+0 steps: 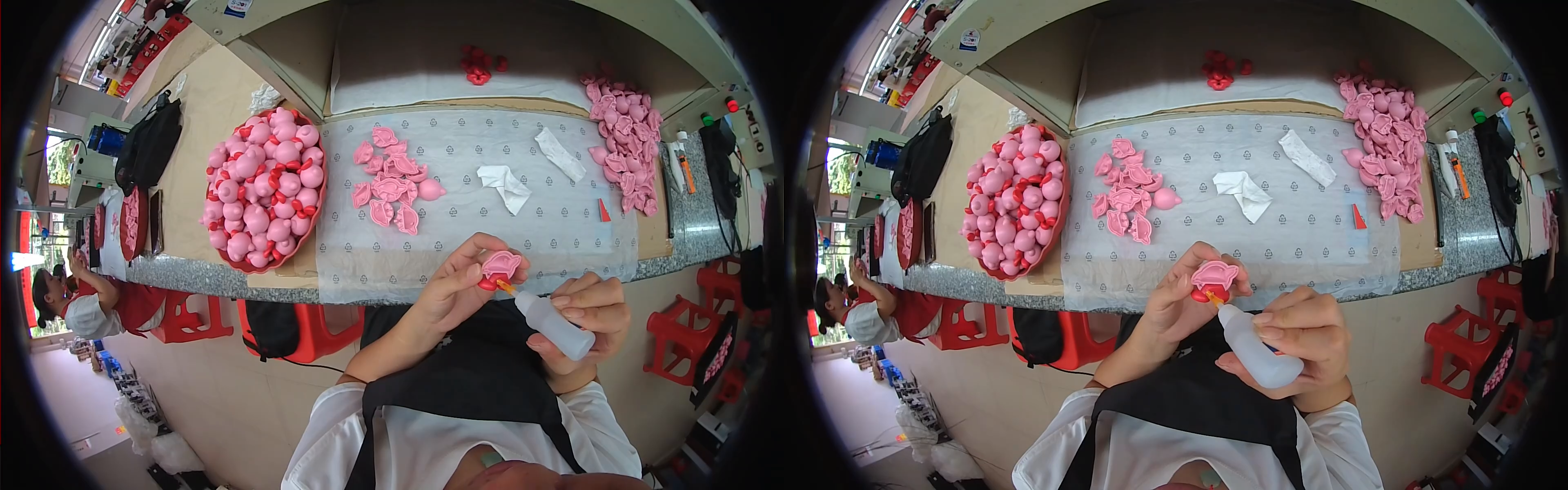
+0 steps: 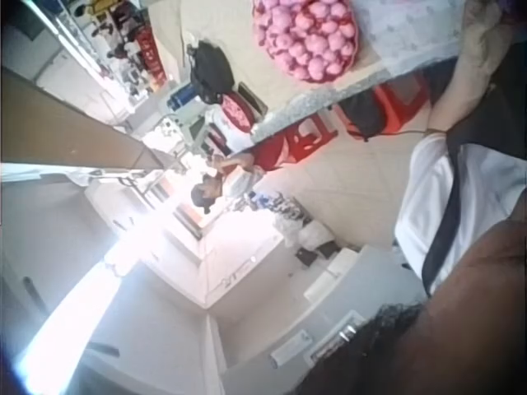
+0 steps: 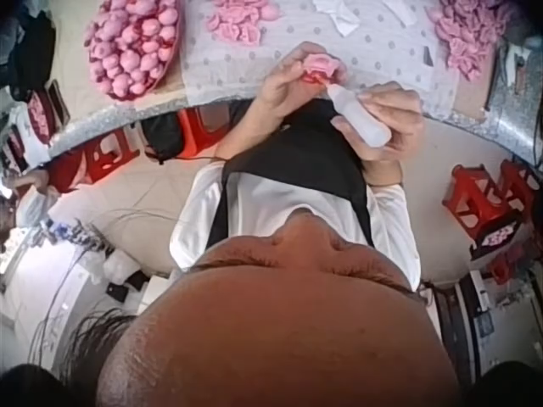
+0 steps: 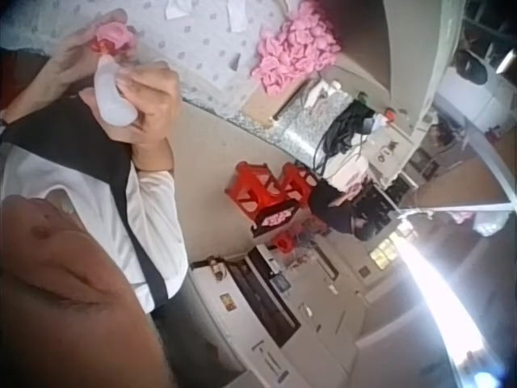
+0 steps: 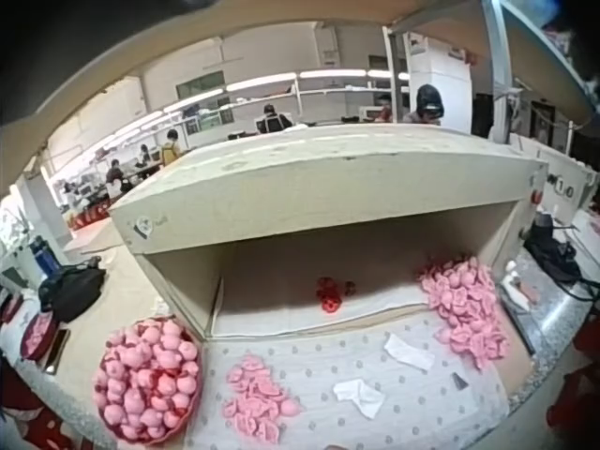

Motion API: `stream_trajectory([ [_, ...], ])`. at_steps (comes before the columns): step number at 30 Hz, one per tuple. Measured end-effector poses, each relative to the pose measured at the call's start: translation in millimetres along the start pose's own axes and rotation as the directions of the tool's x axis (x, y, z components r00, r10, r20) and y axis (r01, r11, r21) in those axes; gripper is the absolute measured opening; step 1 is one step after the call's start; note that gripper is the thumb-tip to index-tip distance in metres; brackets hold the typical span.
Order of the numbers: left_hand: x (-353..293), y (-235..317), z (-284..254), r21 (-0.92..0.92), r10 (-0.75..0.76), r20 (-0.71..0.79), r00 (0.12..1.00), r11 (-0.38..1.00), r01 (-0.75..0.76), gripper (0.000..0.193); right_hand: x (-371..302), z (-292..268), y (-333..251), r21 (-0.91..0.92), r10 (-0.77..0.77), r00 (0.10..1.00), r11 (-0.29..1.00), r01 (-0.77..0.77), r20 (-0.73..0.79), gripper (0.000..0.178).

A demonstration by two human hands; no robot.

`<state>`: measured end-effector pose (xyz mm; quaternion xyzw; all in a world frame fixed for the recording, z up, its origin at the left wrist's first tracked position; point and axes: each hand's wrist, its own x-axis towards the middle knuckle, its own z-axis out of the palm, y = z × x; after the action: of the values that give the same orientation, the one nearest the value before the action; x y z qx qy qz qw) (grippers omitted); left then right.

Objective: Applying glue to and assembling small pink plastic toy components at a factory workstation.

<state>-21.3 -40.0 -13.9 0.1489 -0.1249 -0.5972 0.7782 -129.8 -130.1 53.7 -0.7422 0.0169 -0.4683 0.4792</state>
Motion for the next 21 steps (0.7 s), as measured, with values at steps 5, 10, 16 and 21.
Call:
stream_trajectory([
  [5, 0.5, -0.9, -0.3, -0.001, -0.009, 0.006, 1.000, 1.000, 0.009, 0.038, -0.3, -0.2, 1.4, -0.003, -0.014, 1.000, 1.000, 0.014, 0.003, 0.041],
  [10, 0.3, -1.6, -1.3, 0.006, -0.011, 0.013, 1.000, 1.000, 0.011, 0.038, 0.1, 0.6, 0.6, -0.016, -0.019, 1.000, 1.000, 0.019, 0.012, 0.043],
  [16, 0.5, -2.1, -1.3, 0.016, -0.022, 0.009, 1.000, 1.000, 0.022, 0.038, -0.9, -0.1, 2.1, -0.006, -0.017, 1.000, 1.000, 0.017, 0.010, 0.043],
  [21, 1.3, -3.0, -2.3, 0.013, -0.019, 0.019, 1.000, 1.000, 0.018, 0.038, -0.9, -1.1, -0.3, 0.016, -0.013, 1.000, 1.000, 0.013, -0.022, 0.042],
])
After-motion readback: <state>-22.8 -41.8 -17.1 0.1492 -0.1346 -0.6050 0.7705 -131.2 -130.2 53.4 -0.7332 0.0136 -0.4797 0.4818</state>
